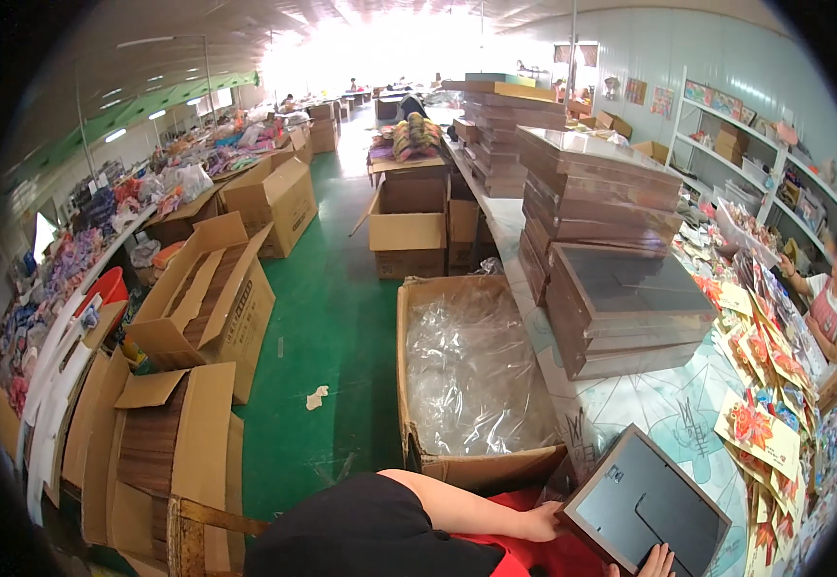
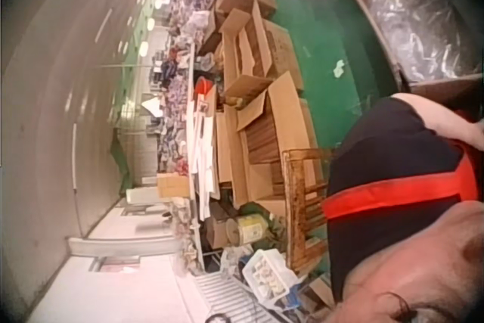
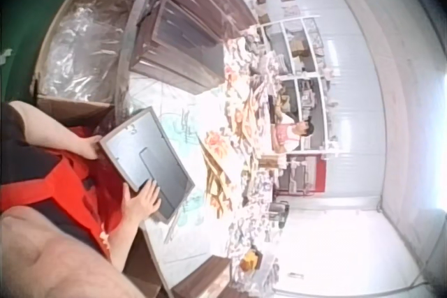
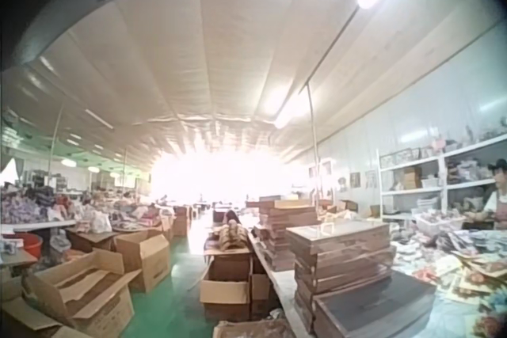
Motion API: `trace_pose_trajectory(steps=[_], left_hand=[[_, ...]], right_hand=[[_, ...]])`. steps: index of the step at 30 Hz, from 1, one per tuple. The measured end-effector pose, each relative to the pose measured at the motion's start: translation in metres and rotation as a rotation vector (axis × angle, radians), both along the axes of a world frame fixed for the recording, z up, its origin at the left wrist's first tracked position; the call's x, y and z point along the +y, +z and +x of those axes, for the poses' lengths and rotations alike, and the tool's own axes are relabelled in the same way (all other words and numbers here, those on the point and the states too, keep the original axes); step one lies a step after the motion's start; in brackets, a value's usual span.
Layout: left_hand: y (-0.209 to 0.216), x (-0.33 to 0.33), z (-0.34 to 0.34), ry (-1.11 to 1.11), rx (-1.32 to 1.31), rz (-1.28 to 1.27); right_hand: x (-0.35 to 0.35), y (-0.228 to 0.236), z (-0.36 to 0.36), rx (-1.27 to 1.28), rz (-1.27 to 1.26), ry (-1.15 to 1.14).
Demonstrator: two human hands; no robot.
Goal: The person assembles decorative frames by placing a red paper cutout into a wooden frame, inserting a backing board, and securing the assembly with a wooden stick. They then wrap the finished frame in plastic film. The process is repeated for multiple units in a workshop setting.
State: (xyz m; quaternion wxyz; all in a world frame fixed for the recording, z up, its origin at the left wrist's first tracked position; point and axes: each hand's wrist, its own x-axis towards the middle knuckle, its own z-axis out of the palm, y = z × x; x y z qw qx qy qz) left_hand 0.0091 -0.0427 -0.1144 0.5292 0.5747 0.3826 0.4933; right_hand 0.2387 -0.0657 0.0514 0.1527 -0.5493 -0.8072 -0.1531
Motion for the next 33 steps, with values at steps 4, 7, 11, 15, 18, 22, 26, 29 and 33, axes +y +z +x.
trace_pose_trajectory(steps=[4,7,11,15,18,22,26,29,33], left_hand=[[0.005,0.005,0.012,-0.03,-0.218,0.054],[0.015,0.015,0.022,-0.109,-0.225,0.243],[0.14,0.015,0.016,-0.076,0.057,0.568],[0.2,0.034,0.04,-0.15,0.179,0.586],[0.228,0.051,0.06,-0.158,0.276,0.846],[0.228,0.059,0.066,-0.178,0.551,0.867],[0.172,0.086,0.06,-0.161,0.79,0.706],[0.142,0.095,0.043,-0.14,0.857,0.696],[0.115,0.093,0.03,-0.118,0.848,0.651]], right_hand=[[0.003,0.0,0.003,0.039,0.074,0.044],[0.006,0.011,0.012,0.153,0.095,0.121],[0.002,0.037,0.021,0.379,0.107,0.149],[0.007,0.048,0.033,0.65,0.19,0.122],[0.017,0.035,0.063,0.778,0.263,0.062],[0.022,0.033,0.082,1.031,0.227,-0.029],[0.041,0.012,0.12,1.099,0.369,-0.024],[0.052,0.006,0.143,1.037,0.518,-0.048],[0.051,0.017,0.141,1.076,0.516,-0.114]])
